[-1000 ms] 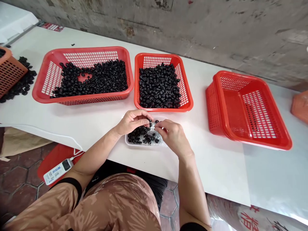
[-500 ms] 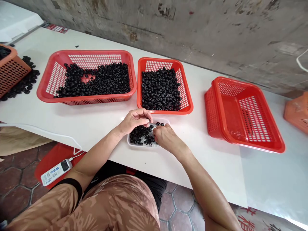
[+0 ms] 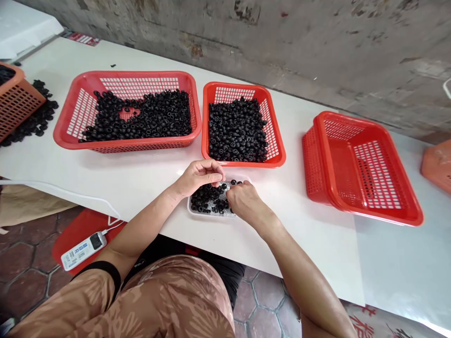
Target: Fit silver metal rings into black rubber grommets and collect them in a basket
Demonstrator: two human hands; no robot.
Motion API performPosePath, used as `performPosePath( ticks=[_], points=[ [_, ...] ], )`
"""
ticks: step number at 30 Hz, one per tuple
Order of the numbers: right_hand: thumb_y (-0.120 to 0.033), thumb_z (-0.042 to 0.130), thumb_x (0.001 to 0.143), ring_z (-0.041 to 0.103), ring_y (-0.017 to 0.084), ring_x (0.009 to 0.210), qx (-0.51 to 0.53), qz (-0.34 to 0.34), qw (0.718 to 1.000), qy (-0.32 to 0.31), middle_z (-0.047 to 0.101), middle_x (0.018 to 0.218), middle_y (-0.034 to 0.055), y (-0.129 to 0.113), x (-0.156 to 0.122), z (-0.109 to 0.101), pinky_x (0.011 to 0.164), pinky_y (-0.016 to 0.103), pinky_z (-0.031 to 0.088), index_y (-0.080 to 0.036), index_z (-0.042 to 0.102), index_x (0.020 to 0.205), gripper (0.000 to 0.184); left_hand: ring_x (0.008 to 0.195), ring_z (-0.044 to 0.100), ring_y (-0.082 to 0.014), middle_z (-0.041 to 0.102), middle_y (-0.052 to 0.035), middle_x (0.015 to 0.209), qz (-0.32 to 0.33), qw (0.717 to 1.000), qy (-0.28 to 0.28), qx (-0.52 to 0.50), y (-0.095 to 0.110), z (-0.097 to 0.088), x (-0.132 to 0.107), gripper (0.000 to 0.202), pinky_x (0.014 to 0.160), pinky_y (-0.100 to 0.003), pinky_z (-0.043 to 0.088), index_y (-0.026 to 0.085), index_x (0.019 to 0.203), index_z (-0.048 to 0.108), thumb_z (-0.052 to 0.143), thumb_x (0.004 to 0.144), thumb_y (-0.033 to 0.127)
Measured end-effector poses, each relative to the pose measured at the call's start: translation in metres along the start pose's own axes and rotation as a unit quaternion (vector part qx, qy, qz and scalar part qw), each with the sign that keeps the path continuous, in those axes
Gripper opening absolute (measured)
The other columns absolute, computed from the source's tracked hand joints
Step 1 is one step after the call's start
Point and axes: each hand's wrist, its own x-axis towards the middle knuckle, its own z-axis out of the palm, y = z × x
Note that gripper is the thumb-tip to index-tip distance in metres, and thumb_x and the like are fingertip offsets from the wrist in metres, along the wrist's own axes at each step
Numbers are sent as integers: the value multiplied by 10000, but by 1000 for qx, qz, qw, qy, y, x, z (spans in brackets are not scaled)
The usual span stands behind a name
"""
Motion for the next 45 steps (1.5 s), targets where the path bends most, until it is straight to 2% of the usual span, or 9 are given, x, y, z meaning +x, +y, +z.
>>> performPosePath(
  ticks=[5,12,18,21,23,27,29,37,45],
  points=[
    [-59,510,942,693,237,808,-16,-22,999,24,737,865,111,-2,0,7,740,357,328,-151,719,911,231,663,584,-68,667,-5,815,-2,1000,0,-5,0,0,0,296,673,-241,498,132,882,688,835,815,380],
    [-120,506,963,671,250,805,-2,-37,997,66,715,830,134,0,1,14,727,364,315,-132,721,887,229,668,583,-71,684,-19,823,-9,1000,-8,-6,2,0,0,286,676,-242,496,133,888,692,830,823,375],
    [-114,586,910,671,203,751,52,-31,994,90,729,843,101,2,3,16,691,326,372,-149,702,819,151,662,584,-74,667,-11,795,-10,1000,-16,0,1,-1,0,299,672,-247,492,125,889,697,838,818,379],
    [-145,550,948,667,171,695,86,-1,989,121,740,863,78,5,-4,16,649,291,420,-140,699,939,149,656,587,-72,666,-9,782,-9,1000,-16,1,1,-1,0,291,658,-238,486,122,880,708,839,819,375],
    [-185,522,982,644,140,631,168,25,968,185,742,855,45,7,-11,13,626,264,456,-152,682,1047,176,658,595,-73,676,-15,792,-12,1000,-20,0,0,0,-1,289,659,-239,492,122,880,715,837,821,378],
    [-308,624,966,574,113,529,379,64,843,375,690,713,-18,10,-18,-3,551,245,477,-204,702,1012,138,658,608,-75,700,-15,821,-19,1000,7,-20,0,1,-1,322,649,-237,505,137,947,713,859,797,382],
    [-339,653,963,567,118,526,396,64,817,415,683,694,-14,10,-15,-13,536,255,484,-208,726,993,153,656,615,-73,716,-14,826,-24,999,29,-32,-1,2,-1,355,633,-226,499,146,994,705,873,781,374],
    [-267,582,1028,688,172,777,358,-24,835,417,740,916,49,9,-1,-36,733,305,578,-237,758,1152,217,588,609,-74,753,-32,778,-19,996,72,-39,-4,0,1,424,596,-230,465,125,1016,692,878,769,416],
    [-233,515,1053,688,168,847,361,-56,846,388,706,981,58,10,2,-45,761,292,574,-262,726,1279,311,584,595,-71,726,-14,749,11,995,85,-60,-4,-3,3,353,593,-224,466,122,925,696,866,786,399]
  ],
)
